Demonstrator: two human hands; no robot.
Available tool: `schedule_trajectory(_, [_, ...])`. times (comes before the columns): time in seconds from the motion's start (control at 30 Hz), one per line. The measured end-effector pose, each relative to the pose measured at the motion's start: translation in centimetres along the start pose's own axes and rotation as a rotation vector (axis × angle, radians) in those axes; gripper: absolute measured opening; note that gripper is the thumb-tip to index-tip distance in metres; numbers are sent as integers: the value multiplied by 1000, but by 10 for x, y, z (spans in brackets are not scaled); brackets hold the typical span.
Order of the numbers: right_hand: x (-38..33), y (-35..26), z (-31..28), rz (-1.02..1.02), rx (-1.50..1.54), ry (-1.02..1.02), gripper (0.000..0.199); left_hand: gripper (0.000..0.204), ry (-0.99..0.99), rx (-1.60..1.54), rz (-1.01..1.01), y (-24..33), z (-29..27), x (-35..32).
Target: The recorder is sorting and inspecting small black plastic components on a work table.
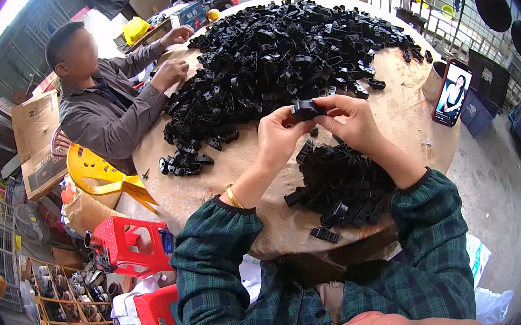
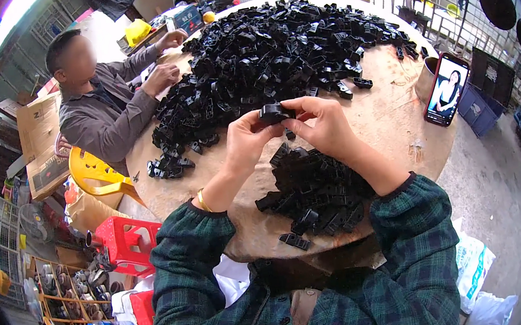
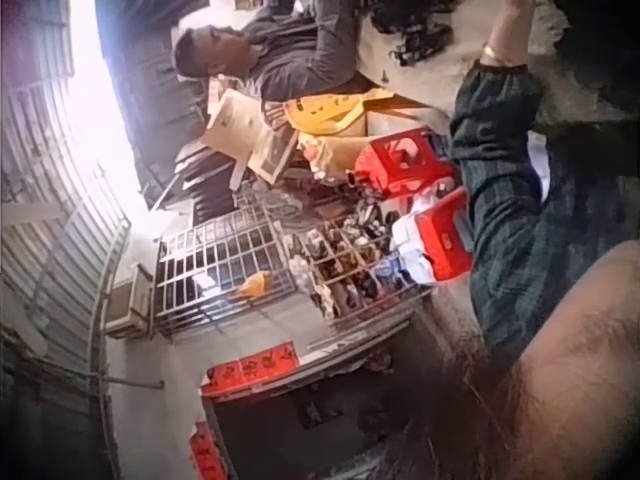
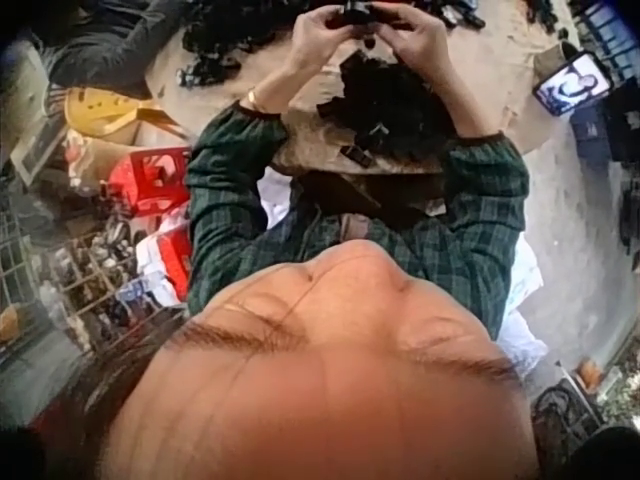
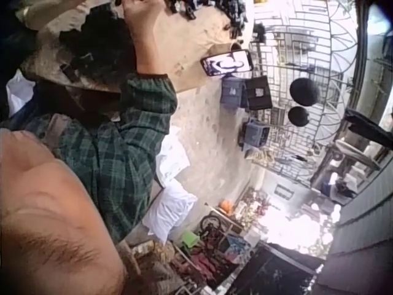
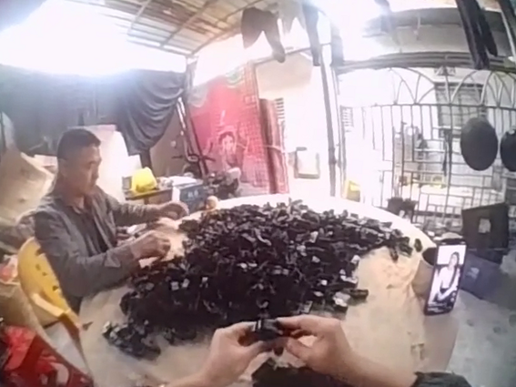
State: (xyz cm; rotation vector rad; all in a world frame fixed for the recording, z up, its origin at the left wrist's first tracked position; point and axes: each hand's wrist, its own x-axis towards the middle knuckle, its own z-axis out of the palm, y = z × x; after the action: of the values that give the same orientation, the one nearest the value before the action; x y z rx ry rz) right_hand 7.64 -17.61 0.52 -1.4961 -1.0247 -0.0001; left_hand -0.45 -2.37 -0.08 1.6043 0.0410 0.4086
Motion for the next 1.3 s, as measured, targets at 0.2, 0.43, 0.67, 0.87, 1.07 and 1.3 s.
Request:
schedule_trajectory(0.2, [2, -2, -3, -270, -300, 50, 30, 29, -19, 29, 54, 9, 7, -7])
schedule_trajectory(0.43, [5, -14, 2, -494, -496, 90, 34, 33, 25, -354, 43, 4, 6, -7])
schedule_trajectory(0.67, [4, -16, -1, -529, -429, 80, 33, 34, -58, -296, 90, 20, -2, -9])
schedule_trajectory(0.87, [8, -13, -15, 266, 458, -328, 56, 36, -182, -211, 122, 33, -4, -11])
schedule_trajectory(1.07, [4, -24, -14, 166, 313, -268, 37, 32, -146, 1, 172, 35, -3, -15])
schedule_trajectory(1.3, [24, 35, -75, 201, -180, 49, 29, 43, -377, 691, 558, 35, 10, -26])
